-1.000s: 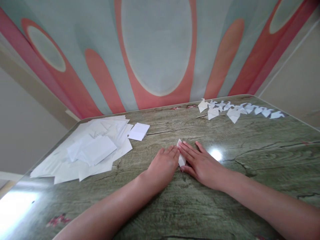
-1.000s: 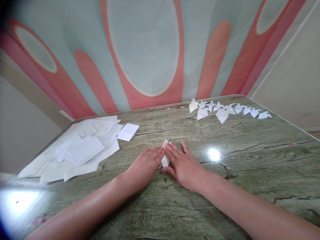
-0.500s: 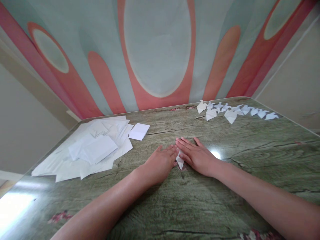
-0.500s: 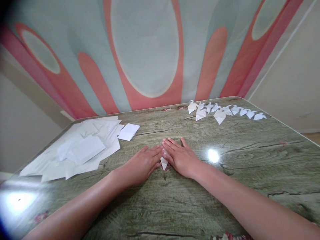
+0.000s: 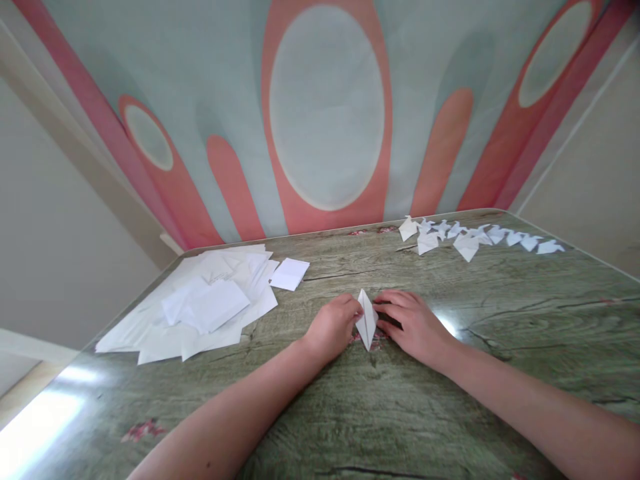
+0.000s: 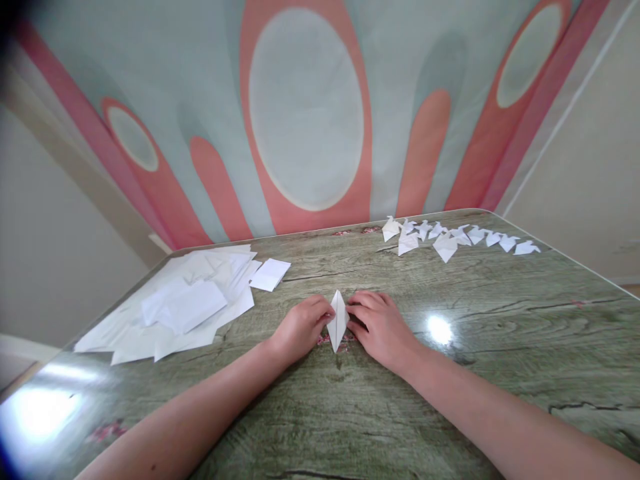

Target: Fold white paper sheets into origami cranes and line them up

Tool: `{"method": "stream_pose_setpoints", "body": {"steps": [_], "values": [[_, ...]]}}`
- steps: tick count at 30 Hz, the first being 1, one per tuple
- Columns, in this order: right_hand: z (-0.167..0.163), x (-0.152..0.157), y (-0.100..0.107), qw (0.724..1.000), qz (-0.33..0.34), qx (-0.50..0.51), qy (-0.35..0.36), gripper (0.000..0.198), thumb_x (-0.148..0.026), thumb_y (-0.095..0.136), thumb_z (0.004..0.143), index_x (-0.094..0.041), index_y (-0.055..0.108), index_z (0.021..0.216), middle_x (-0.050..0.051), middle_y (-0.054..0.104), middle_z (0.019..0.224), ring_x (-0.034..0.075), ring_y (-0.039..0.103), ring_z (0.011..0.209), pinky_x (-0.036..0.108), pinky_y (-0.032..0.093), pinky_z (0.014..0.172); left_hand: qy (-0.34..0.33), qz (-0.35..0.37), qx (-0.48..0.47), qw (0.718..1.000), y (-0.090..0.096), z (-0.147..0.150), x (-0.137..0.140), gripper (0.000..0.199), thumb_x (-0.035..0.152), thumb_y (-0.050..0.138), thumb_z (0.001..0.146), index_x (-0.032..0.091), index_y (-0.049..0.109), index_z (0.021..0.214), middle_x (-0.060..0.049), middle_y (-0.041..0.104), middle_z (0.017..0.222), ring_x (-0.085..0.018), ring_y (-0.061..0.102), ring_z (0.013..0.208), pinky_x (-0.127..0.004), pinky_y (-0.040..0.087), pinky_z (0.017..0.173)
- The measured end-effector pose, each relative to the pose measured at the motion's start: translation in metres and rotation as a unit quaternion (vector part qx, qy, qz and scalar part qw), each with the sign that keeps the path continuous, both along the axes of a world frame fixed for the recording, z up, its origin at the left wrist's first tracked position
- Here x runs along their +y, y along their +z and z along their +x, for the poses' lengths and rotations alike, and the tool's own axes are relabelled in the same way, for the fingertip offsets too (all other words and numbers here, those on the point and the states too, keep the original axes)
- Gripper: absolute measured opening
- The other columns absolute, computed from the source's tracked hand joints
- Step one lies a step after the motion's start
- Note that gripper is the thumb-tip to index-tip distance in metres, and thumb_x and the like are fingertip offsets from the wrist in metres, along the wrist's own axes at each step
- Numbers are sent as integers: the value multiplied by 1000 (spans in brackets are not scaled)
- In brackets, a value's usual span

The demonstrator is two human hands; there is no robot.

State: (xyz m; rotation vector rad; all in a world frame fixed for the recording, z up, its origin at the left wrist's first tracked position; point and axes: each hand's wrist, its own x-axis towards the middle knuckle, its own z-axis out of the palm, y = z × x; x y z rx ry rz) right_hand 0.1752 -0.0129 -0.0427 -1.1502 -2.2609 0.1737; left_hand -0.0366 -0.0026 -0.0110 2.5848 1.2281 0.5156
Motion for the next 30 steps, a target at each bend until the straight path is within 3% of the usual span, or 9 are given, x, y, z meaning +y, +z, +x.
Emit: {"method": "stream_pose_setpoints", "body": {"steps": [6, 10, 15, 18, 21, 22, 24, 27, 30], "values": [[-7, 0, 3, 998, -28, 51, -22, 28, -22, 66, 80, -23, 67, 108, 6, 68, 108, 24, 60, 103, 44, 45, 92, 9, -11, -31, 999, 3, 2, -4, 15, 16, 50, 90, 17, 64, 86, -4, 64, 87, -16, 61, 86, -25, 48, 79], [-11, -1, 5, 997, -41, 64, -21, 35, -18, 66, 79, -22, 62, 114, 6, 68, 107, 24, 60, 102, 44, 44, 92, 60, -40, -65, 995, 8, 6, -6, 10, 23, 56, 89, 18, 64, 86, -2, 64, 82, -15, 60, 77, -24, 46, 71], [-17, -2, 8, 994, -53, 94, -31, 39, -17, 64, 81, -21, 56, 118, 5, 68, 105, 23, 60, 101, 43, 44, 92, 93, -53, -59, 993, 12, 17, -5, 23, 39, 63, 82, 17, 62, 75, -2, 62, 75, -16, 58, 72, -25, 43, 65], [-19, -4, 9, 993, -56, 102, -15, 43, -16, 63, 82, -21, 51, 123, 6, 65, 113, 23, 57, 107, 42, 43, 96, 106, -58, -43, 992, 11, 20, -2, 18, 30, 60, 82, 17, 60, 70, -1, 61, 72, -16, 57, 69, -26, 42, 64], [-18, -6, 9, 994, -58, 88, 2, 49, -13, 64, 81, -20, 47, 127, 7, 63, 118, 23, 56, 110, 43, 42, 97, 120, -72, -45, 989, 9, 16, 2, 7, 21, 56, 83, 17, 61, 86, 0, 62, 72, -15, 58, 67, -25, 43, 62], [-17, -6, 10, 995, -60, 80, 5, 50, -13, 64, 81, -19, 47, 127, 7, 64, 118, 23, 57, 109, 43, 42, 97, 121, -79, -47, 988, 9, 14, 3, 13, 20, 56, 83, 17, 60, 95, 1, 62, 72, -15, 59, 67, -24, 44, 62], [-16, -7, 10, 996, -60, 63, 11, 44, -13, 64, 82, -19, 51, 124, 7, 66, 115, 22, 59, 106, 43, 42, 96, 110, -75, -43, 990, 9, 9, 2, 24, 17, 58, 82, 18, 56, 106, 1, 63, 75, -15, 60, 70, -25, 47, 65], [-13, -9, 11, 998, -39, 16, 49, 28, -17, 60, 87, -20, 60, 115, 6, 66, 116, 22, 57, 110, 41, 41, 96, 60, -4, 1, 998, 11, 4, -3, 16, 15, 55, 84, 18, 59, 100, -5, 64, 93, -19, 61, 90, -30, 48, 81], [-10, -11, 12, 997, -8, -41, 71, 26, -20, 52, 93, -23, 63, 117, 4, 64, 124, 23, 53, 119, 44, 38, 99, -8, 48, 97, 994, 15, 4, -13, 18, 13, 49, 88, 16, 62, 100, -11, 64, 109, -23, 59, 105, -36, 45, 92]]}}
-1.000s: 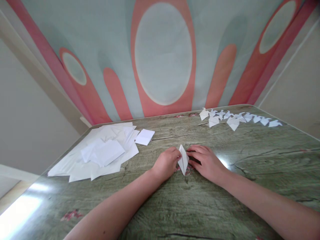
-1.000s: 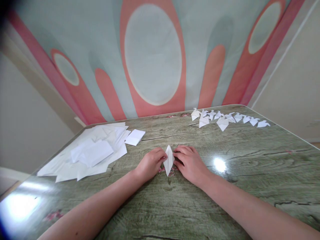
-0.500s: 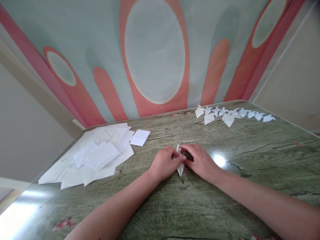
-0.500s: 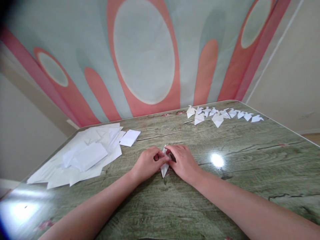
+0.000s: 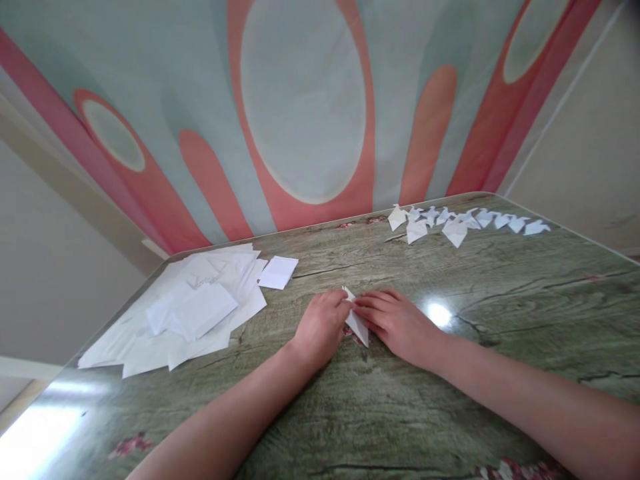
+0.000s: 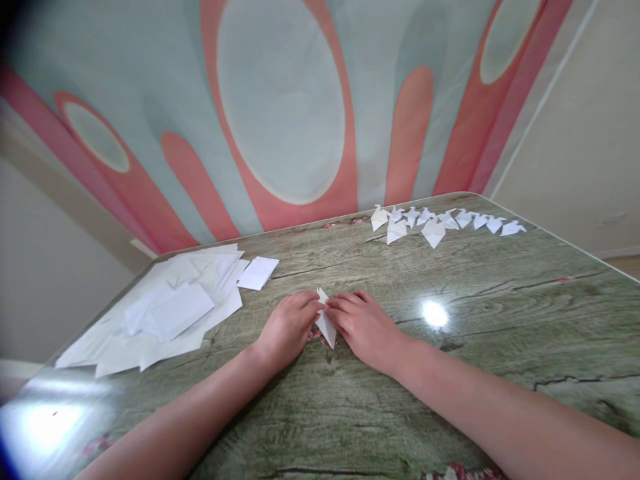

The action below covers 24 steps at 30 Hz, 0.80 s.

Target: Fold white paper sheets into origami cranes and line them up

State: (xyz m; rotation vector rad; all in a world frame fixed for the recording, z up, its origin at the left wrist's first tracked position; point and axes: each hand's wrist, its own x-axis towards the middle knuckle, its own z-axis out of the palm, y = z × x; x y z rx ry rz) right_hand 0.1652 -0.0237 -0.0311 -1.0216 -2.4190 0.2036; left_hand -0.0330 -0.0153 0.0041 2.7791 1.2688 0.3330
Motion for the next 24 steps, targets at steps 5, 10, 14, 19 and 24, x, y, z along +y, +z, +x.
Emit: {"method": "stream_pose_setpoints", "body": {"steps": [5, 10, 14, 19, 24], "values": [[11, 5, -2, 997, 16, -37, -63, 27, -20, 52, 92, -27, 67, 115, 0, 66, 123, 27, 54, 119, 50, 38, 96, -48, -8, 120, 992, 9, 0, -12, 29, 12, 45, 90, 9, 58, 116, -16, 63, 120, -26, 58, 114, -39, 43, 98], [14, 12, -8, 999, 16, 9, -49, 30, -18, 56, 89, -23, 65, 117, 3, 66, 123, 24, 55, 117, 45, 40, 97, -59, -25, 103, 993, 14, -5, -8, 25, 27, 52, 92, 13, 59, 111, -13, 68, 109, -25, 62, 105, -37, 46, 95], [11, 13, -7, 999, -7, 43, -2, 33, -15, 60, 86, -23, 64, 118, 3, 68, 119, 21, 56, 116, 43, 37, 100, -63, -14, 70, 995, 12, -8, 0, 19, 26, 47, 94, 17, 62, 101, -8, 68, 92, -22, 64, 91, -34, 49, 85], [11, 10, 2, 999, -31, 33, 16, 42, -5, 55, 80, -25, 63, 117, 2, 66, 121, 20, 54, 118, 44, 33, 103, -81, -23, 51, 995, 11, -13, 2, 22, 26, 54, 90, 19, 61, 110, -7, 67, 97, -21, 63, 94, -32, 49, 86], [8, 5, 6, 998, -52, 36, 14, 40, -15, 61, 79, -23, 61, 118, 5, 64, 123, 22, 53, 119, 46, 31, 105, -90, -8, 63, 994, 8, -14, 4, 18, 26, 51, 91, 18, 63, 103, -7, 67, 92, -21, 64, 86, -31, 50, 78]]}}
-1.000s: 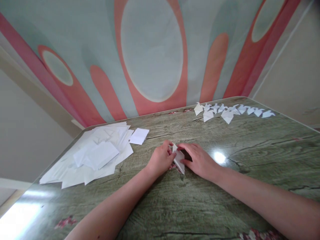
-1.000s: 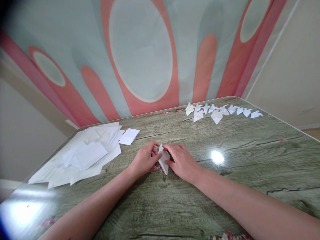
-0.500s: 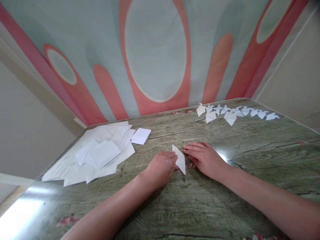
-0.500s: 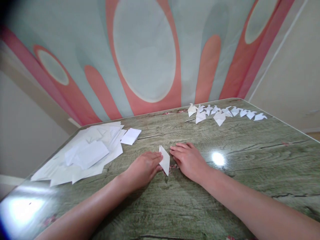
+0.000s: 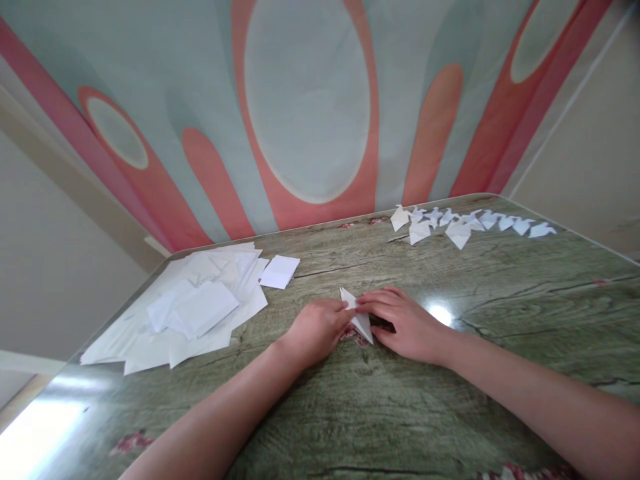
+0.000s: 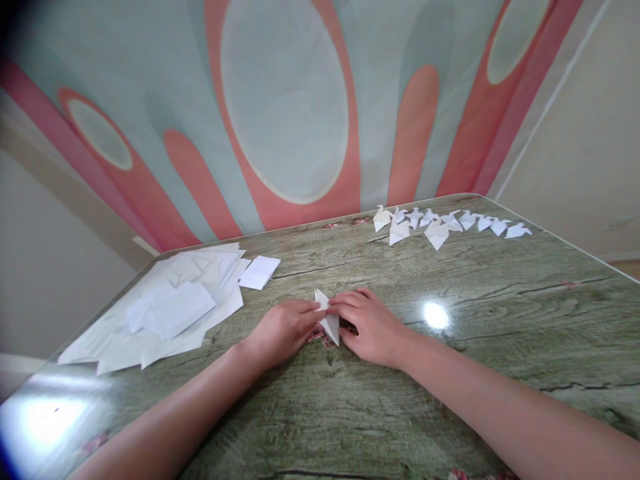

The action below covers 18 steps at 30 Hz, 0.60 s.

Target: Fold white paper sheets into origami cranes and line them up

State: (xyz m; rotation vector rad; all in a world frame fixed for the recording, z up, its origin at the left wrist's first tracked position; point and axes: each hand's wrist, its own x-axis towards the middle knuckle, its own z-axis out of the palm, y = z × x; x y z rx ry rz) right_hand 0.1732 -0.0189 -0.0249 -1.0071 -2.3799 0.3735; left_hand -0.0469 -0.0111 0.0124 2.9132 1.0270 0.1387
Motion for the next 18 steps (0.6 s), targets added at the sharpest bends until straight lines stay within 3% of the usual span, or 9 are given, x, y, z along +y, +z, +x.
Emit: {"method": "stream_pose_setpoints", "body": {"steps": [3, 7, 11, 15, 18], "values": [[0, 1, -1, 1000, -6, 10, -4, 41, -13, 59, 79, -21, 60, 119, 6, 64, 122, 22, 53, 118, 45, 32, 105, -9, 4, -20, 1000, -4, -2, 3, 21, 25, 49, 93, 18, 65, 102, -7, 69, 91, -21, 65, 84, -30, 50, 77], [1, 2, -3, 1000, -3, 16, 9, 46, -5, 56, 75, -22, 59, 118, 5, 64, 121, 21, 54, 117, 43, 35, 103, 17, -38, -114, 993, -9, -6, 9, 24, 26, 47, 94, 22, 69, 103, -5, 72, 93, -18, 68, 89, -26, 50, 81], [-2, 3, -5, 999, 13, 30, 1, 41, -15, 66, 79, -22, 60, 119, 6, 65, 119, 22, 57, 112, 43, 37, 100, 67, -110, -199, 972, -9, -7, 13, 25, 27, 48, 95, 24, 72, 102, -1, 74, 97, -16, 69, 89, -23, 49, 81], [-4, 7, -7, 996, -4, 80, -29, 13, -19, 62, 86, -23, 68, 97, 3, 71, 103, 21, 62, 100, 38, 42, 92, 65, -178, -228, 955, -5, -3, 10, 26, 30, 49, 94, 24, 73, 102, -1, 75, 98, -16, 69, 88, -23, 49, 81], [-2, 7, -2, 992, -25, 107, -65, 13, -23, 56, 90, -21, 69, 87, 3, 71, 89, 19, 64, 87, 33, 46, 81, 51, -230, -243, 941, 3, 1, 5, 25, 34, 56, 90, 25, 70, 109, -1, 73, 105, -18, 67, 95, -25, 48, 87]]}}
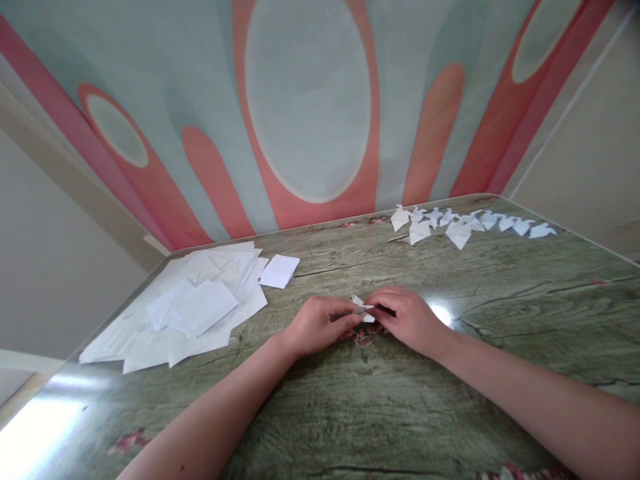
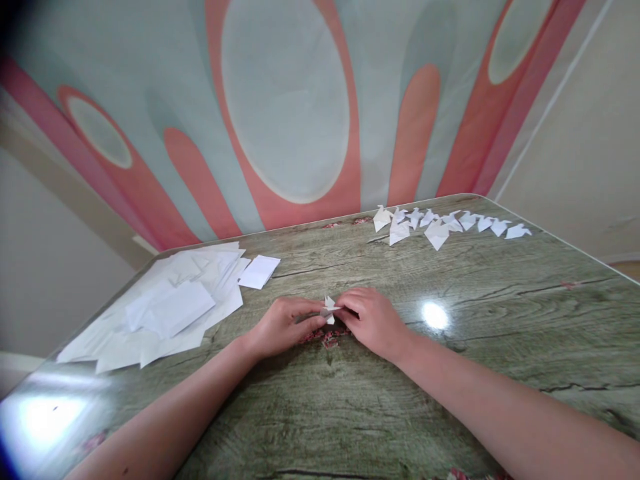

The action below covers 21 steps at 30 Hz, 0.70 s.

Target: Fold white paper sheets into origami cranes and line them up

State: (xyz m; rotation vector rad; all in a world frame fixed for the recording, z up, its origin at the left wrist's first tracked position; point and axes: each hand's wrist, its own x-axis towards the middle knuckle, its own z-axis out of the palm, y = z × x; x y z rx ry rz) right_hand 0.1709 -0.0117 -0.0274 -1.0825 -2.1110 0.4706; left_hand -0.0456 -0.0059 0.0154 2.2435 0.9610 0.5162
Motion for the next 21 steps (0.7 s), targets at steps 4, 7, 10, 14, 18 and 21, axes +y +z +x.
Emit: {"method": "stream_pose_setpoints", "body": {"steps": [4, 7, 10, 14, 18, 21], "values": [[-1, -7, 14, 989, -110, 83, -57, 15, -32, 57, 89, -21, 68, 86, 1, 69, 80, 17, 64, 75, 29, 47, 69, 60, -49, -40, 996, 10, 7, -6, 29, 37, 69, 79, 21, 70, 103, -1, 73, 100, -19, 67, 91, -26, 48, 83], [-4, -13, 20, 964, -194, 180, -25, 17, -34, 56, 89, -20, 63, 95, 1, 69, 82, 17, 64, 74, 28, 49, 67, 130, -179, -111, 969, 11, 11, -7, 24, 39, 63, 83, 15, 66, 84, -4, 74, 78, -16, 68, 70, -24, 49, 64], [-7, -14, 18, 951, -209, 228, -2, 28, -31, 53, 91, -20, 50, 117, 1, 68, 83, 16, 64, 70, 28, 51, 65, 141, -351, -172, 909, 7, 11, -4, 26, 39, 62, 83, 14, 57, 80, -6, 72, 65, -13, 65, 53, -19, 42, 48], [-9, -15, 14, 989, -22, 125, -74, 28, -23, 53, 89, -21, 51, 117, 8, 64, 103, 21, 62, 90, 37, 51, 81, 213, -402, -227, 861, -7, 15, 0, 24, 35, 62, 81, 17, 46, 77, -6, 71, 62, -14, 67, 50, -16, 37, 41], [-12, -19, 9, 999, 47, -9, -17, 23, -18, 59, 86, -22, 58, 108, 9, 62, 106, 25, 58, 99, 40, 48, 86, 213, -421, -196, 859, -14, 22, -3, 18, 34, 53, 86, 18, 45, 83, -5, 71, 68, -13, 65, 45, -14, 32, 37], [-11, -17, 3, 997, 41, -57, 18, 14, -17, 57, 89, -21, 62, 101, 7, 65, 98, 23, 58, 94, 38, 48, 83, 164, -394, -112, 897, -1, 17, -4, 19, 36, 53, 86, 17, 51, 85, -5, 71, 80, -13, 67, 51, -18, 42, 42]]}}
